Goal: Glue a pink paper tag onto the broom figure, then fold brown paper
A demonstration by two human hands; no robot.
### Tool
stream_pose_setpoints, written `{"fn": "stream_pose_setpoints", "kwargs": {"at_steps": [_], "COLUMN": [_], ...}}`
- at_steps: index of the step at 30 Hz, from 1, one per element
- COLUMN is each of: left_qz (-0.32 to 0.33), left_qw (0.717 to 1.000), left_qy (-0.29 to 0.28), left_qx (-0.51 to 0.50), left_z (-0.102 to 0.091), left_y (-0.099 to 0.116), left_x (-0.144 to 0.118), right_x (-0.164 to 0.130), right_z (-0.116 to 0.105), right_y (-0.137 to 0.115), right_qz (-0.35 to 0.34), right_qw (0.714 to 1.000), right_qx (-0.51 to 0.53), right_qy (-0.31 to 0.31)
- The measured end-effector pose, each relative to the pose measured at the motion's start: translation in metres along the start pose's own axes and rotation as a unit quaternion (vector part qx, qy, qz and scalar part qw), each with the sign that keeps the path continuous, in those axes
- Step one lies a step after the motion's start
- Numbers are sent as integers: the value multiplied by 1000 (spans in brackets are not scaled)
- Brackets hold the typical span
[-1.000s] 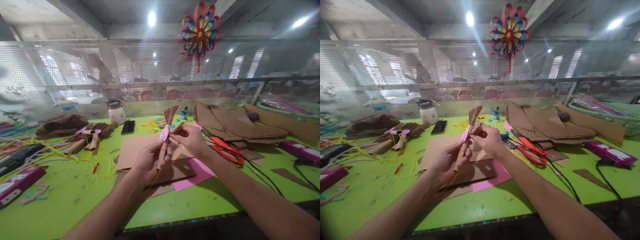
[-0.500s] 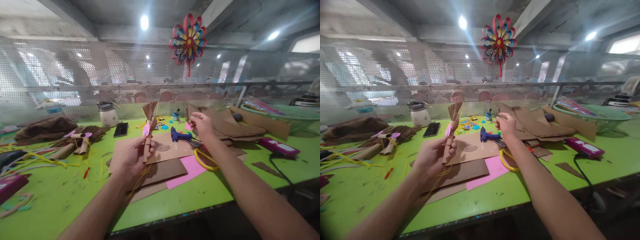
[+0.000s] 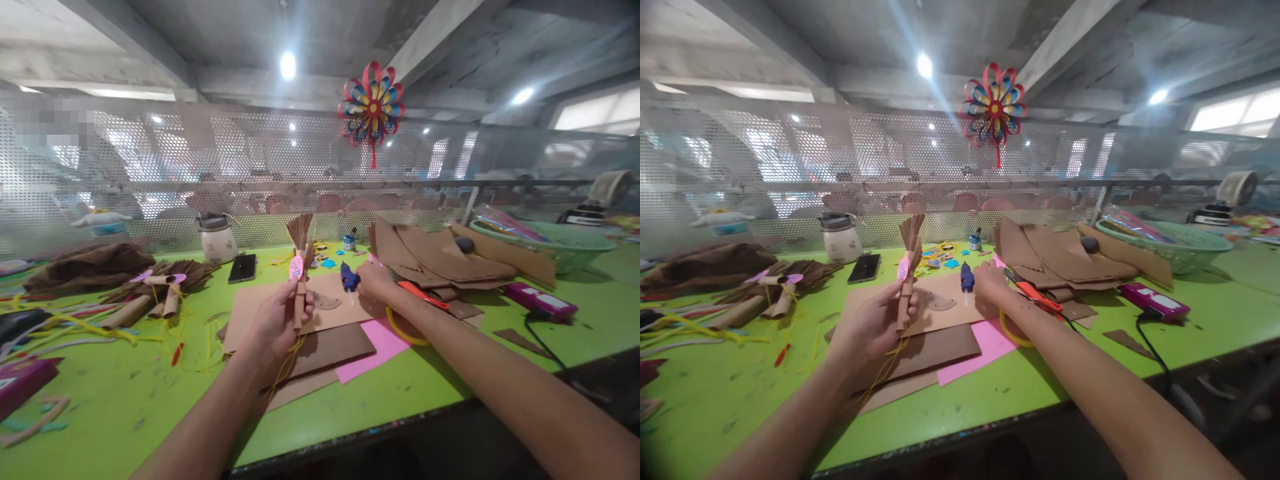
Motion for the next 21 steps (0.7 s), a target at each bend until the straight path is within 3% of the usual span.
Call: {"fn": "stream_pose_setpoints", "kwargs": {"at_steps": [9, 12, 14, 16, 17, 19, 21], "left_qz": [-20, -16, -14, -17, -19, -22, -24], "left_qw": [1000, 1000, 1000, 999, 999, 999, 998], "left_qy": [-7, -18, -23, -25, -26, -25, -19], "left_qx": [0, -5, -11, -20, -26, -36, -46], "left_z": [-5, -7, -8, -8, -8, -9, -10], "left_y": [-8, -11, -11, -10, -9, -7, -5], "left_x": [3, 5, 5, 5, 5, 5, 5], "right_x": [0, 4, 3, -4, -10, -24, -40], "right_z": [17, 9, -3, -18, -27, -42, -54], "right_y": [7, 15, 22, 25, 24, 19, 12], "right_qz": [-42, -42, -22, -19, -39, -78, -117], "right_qw": [995, 993, 984, 949, 918, 819, 745], "right_qx": [-59, 8, 115, 280, 375, 567, 656], "right_qy": [70, 114, 132, 140, 122, 47, -23]}}
Point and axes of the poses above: each hand's wrist, its own x-axis towards the middle knuckle, its own z-axis out of the palm, y = z × x, the point moved 2 cm from there along x, towards the middle knuckle, and after that the axes turned 2 degrees about -x, right-handed, at the moved point
